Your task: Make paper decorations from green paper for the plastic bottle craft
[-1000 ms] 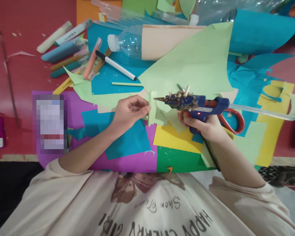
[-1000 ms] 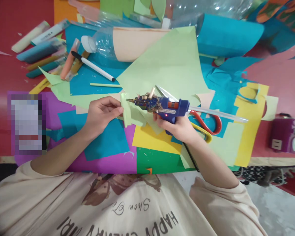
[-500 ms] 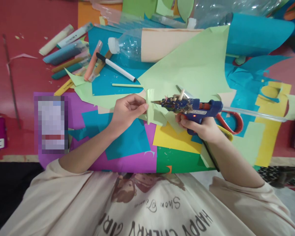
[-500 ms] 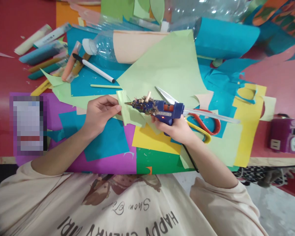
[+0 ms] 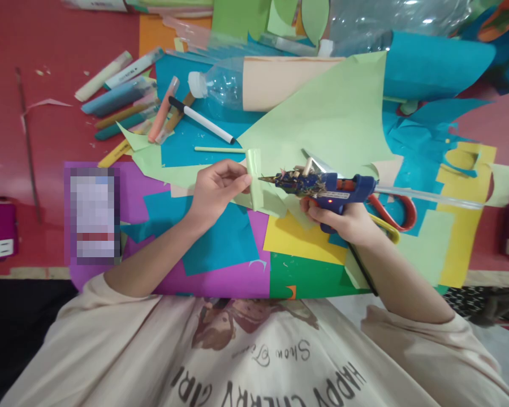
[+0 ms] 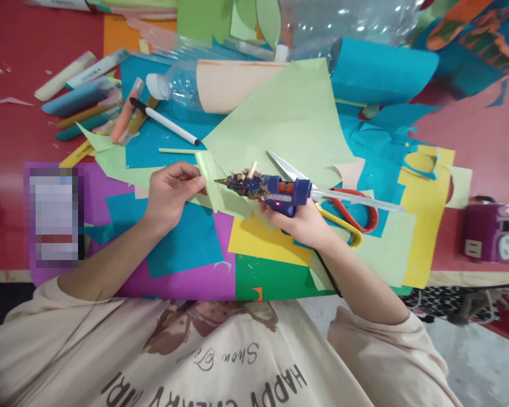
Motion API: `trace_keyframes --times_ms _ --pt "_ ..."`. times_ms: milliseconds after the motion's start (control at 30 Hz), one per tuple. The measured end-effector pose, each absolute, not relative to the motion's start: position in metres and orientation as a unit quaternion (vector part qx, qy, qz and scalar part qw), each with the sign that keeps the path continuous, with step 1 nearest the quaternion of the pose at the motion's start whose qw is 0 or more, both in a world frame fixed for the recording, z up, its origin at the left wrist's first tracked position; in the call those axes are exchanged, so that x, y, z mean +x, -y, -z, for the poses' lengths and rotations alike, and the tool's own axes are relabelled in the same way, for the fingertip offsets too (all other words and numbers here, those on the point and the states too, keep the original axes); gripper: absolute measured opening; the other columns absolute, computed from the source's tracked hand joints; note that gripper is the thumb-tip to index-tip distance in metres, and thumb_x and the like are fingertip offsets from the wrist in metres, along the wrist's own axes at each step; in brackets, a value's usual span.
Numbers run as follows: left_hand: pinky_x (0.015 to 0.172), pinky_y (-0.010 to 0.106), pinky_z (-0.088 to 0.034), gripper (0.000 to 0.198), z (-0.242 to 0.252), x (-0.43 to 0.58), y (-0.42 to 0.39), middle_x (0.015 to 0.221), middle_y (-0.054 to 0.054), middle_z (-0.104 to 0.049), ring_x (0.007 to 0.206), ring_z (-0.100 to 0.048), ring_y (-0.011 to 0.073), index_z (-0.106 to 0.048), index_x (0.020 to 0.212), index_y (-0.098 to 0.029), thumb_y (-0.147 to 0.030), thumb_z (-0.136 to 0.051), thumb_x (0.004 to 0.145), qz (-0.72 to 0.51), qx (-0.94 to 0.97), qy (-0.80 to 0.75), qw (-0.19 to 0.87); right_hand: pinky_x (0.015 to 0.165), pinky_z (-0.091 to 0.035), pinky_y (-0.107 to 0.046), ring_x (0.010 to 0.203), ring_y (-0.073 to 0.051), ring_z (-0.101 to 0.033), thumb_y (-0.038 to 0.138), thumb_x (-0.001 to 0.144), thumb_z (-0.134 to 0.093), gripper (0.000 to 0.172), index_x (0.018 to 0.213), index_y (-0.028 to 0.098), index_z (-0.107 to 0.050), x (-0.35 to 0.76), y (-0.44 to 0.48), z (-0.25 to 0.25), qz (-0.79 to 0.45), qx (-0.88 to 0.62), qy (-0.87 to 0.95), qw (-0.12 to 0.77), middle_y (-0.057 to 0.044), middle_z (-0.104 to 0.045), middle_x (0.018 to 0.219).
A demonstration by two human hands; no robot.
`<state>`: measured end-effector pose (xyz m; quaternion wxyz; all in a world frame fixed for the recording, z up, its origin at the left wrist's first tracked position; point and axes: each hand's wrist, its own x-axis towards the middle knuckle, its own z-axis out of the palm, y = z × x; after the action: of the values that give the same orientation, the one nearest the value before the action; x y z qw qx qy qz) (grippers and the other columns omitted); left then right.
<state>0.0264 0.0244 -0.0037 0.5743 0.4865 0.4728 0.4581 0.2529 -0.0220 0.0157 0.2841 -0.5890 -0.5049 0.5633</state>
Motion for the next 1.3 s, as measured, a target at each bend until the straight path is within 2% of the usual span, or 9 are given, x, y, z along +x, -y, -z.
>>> trace_keyframes --times_ms 233,600,833,1033,1300 --pt "0.053 0.02 -0.054 0.027 0.004 0.027 -0.026 0.059 -0.004 -0.061 0.051 -0.059 0.0074 -0.06 0.061 -0.018 -0.037 -0.08 0.06 -0.473 0.468 -0.478 0.573 0.05 -0.045 -0.027 0.055 -0.012 -0.052 0.028 0.063 -0.063 0.013 0.069 0.017 -0.062 0.251 0.021 -0.018 -0.559 -0.591 0.51 0.279 -0.002 -0.063 0.067" --pt "0.056 0.02 -0.054 0.03 0.007 0.023 -0.029 0.062 -0.003 -0.063 0.055 -0.06 0.0085 -0.059 0.065 -0.018 -0.042 -0.077 0.062 -0.474 0.458 -0.497 0.565 0.053 -0.046 -0.027 0.055 -0.012 -0.052 0.028 0.067 -0.061 0.011 0.07 0.018 -0.062 0.25 0.02 -0.02 -0.556 -0.575 0.539 0.263 -0.002 -0.063 0.066" --pt "0.056 0.022 -0.056 0.025 0.005 0.022 -0.031 0.06 -0.004 -0.06 0.055 -0.061 0.0091 -0.059 0.065 -0.019 -0.038 -0.076 0.063 -0.484 0.453 -0.491 0.565 0.056 -0.049 -0.029 0.057 -0.014 -0.054 0.027 0.064 -0.062 0.01 0.068 0.019 -0.06 0.247 0.019 -0.024 -0.564 -0.57 0.532 0.273 -0.002 -0.063 0.066" --pt "0.057 0.022 -0.055 0.029 0.007 0.021 -0.032 0.061 -0.004 -0.061 0.055 -0.061 0.0087 -0.056 0.065 -0.019 -0.041 -0.075 0.065 -0.483 0.469 -0.498 0.547 0.057 -0.049 -0.029 0.057 -0.014 -0.053 0.031 0.064 -0.062 0.012 0.067 0.019 -0.059 0.245 0.019 -0.026 -0.558 -0.573 0.538 0.267 -0.002 -0.061 0.065" --pt "0.057 0.022 -0.056 0.033 0.006 0.021 -0.033 0.064 -0.004 -0.064 0.058 -0.063 0.0087 -0.056 0.064 -0.019 -0.043 -0.078 0.06 -0.498 0.442 -0.505 0.55 0.056 -0.047 -0.029 0.058 -0.014 -0.052 0.031 0.064 -0.062 0.013 0.068 0.019 -0.059 0.245 0.019 -0.025 -0.562 -0.569 0.54 0.264 -0.002 -0.06 0.065"
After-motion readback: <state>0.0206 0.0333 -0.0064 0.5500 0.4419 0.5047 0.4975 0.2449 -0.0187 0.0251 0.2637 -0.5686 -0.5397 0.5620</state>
